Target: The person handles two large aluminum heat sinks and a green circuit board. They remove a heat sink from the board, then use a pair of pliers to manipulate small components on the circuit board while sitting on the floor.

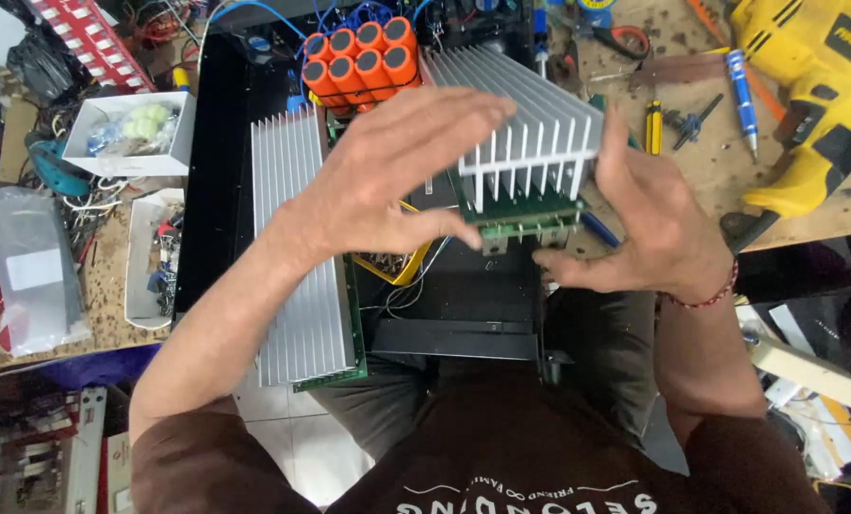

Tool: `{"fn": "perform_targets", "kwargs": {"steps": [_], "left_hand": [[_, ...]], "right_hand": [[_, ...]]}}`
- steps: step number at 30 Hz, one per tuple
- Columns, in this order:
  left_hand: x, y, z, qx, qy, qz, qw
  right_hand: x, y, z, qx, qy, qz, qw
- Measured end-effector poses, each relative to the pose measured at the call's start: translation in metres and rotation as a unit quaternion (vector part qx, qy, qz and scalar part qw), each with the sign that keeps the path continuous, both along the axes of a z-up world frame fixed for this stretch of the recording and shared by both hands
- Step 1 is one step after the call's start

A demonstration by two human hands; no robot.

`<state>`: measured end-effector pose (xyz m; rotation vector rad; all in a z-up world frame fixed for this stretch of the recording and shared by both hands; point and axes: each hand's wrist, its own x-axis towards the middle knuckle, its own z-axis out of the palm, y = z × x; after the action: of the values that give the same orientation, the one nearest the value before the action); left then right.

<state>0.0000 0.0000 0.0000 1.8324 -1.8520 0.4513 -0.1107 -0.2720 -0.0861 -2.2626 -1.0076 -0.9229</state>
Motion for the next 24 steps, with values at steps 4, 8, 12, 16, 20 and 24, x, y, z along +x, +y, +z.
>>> {"fn": "perform_targets", "kwargs": {"steps": [4,8,12,16,20,24], "left_hand": [[0.012,-0.002,0.007,-0.06,0.038,-0.006,0.997],[0.012,-0.001,0.014,-0.062,0.079,-0.008,0.995],[0.017,0.001,0.003,-0.078,0.072,0.0,0.994],[0.022,0.003,0.0,-0.084,0.082,0.012,0.993],[0.031,0.011,-0.007,-0.073,0.096,0.039,0.992],[0.041,0.013,-0.014,-0.081,0.105,0.023,0.991]], "right_hand": [[0.01,0.008,0.027,0.043,0.066,0.008,0.997],[0.013,0.005,0.027,0.046,0.092,-0.001,0.995],[0.011,0.017,0.016,0.037,0.026,-0.025,0.999],[0.006,0.038,0.012,0.024,-0.037,-0.12,0.992],[0.012,0.052,0.018,-0.025,-0.081,-0.152,0.985],[0.025,0.047,0.002,-0.073,-0.094,-0.171,0.978]]}}
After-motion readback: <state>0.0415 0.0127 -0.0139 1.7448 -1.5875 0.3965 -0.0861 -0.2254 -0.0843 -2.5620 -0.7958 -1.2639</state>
